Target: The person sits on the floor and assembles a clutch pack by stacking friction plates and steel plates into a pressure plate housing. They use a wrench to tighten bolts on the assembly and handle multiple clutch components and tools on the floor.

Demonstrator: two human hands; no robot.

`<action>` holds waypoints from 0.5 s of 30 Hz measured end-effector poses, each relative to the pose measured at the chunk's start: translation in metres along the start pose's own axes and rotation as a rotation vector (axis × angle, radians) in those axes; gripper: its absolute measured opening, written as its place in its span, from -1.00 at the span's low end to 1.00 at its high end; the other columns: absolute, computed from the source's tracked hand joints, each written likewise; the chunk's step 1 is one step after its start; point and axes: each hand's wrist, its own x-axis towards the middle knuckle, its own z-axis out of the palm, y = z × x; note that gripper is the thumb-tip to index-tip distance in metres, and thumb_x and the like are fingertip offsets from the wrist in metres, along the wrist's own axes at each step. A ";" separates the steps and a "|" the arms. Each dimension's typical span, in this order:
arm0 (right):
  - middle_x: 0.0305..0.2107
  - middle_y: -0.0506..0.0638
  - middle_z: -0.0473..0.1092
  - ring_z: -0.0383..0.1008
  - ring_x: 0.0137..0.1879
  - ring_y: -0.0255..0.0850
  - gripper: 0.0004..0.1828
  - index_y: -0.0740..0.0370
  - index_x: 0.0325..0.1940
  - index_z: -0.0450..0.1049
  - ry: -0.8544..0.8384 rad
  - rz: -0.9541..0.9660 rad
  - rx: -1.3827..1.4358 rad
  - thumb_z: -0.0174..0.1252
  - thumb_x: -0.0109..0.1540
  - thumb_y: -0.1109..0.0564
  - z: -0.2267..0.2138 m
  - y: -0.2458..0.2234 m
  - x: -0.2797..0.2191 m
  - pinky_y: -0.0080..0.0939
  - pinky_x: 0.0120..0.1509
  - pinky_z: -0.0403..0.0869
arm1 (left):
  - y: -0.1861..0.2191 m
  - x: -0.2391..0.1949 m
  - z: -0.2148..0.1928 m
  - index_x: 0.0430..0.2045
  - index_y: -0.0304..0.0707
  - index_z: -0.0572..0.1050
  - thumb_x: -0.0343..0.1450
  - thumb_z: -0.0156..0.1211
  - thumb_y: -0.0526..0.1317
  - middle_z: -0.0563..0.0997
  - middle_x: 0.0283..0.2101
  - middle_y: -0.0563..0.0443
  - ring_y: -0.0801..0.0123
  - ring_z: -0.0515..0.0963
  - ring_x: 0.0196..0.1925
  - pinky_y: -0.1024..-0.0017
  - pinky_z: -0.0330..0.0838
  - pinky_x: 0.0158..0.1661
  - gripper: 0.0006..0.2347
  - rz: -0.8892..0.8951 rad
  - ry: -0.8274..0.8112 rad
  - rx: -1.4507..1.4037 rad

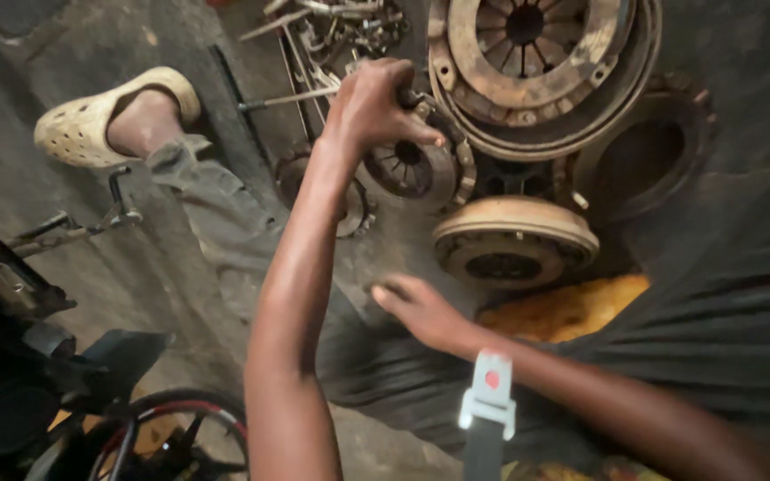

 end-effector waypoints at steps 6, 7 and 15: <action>-0.09 0.01 0.55 0.50 0.08 -0.28 -0.60 0.25 0.14 0.47 0.014 -0.013 -0.149 0.00 0.37 -0.04 -0.073 -0.064 -0.053 -0.23 0.22 0.44 | 0.006 -0.013 0.003 -0.11 -0.43 0.40 -0.04 0.74 0.23 0.48 -0.02 -0.35 -0.27 0.48 0.04 0.00 0.44 -0.02 -0.15 0.048 0.152 0.055; -0.05 0.01 0.55 0.48 0.13 -0.28 -0.60 0.25 0.15 0.47 0.021 -0.036 -0.174 -0.01 0.38 -0.04 -0.081 -0.074 -0.056 -0.23 0.26 0.41 | 0.007 -0.019 0.004 -0.05 -0.43 0.38 -0.01 0.73 0.19 0.47 0.02 -0.34 -0.24 0.47 0.08 0.03 0.44 0.01 -0.15 0.032 0.176 0.030; -0.05 0.05 0.53 0.56 0.06 -0.17 -0.60 0.19 0.19 0.48 0.258 -0.056 -0.490 -0.05 0.36 0.00 -0.171 -0.158 -0.096 -0.14 0.16 0.51 | -0.084 -0.135 0.092 0.33 -0.40 0.25 0.32 0.55 -0.01 0.40 0.31 -0.32 -0.09 0.37 0.39 0.09 0.26 0.39 -0.24 -0.507 0.682 -0.335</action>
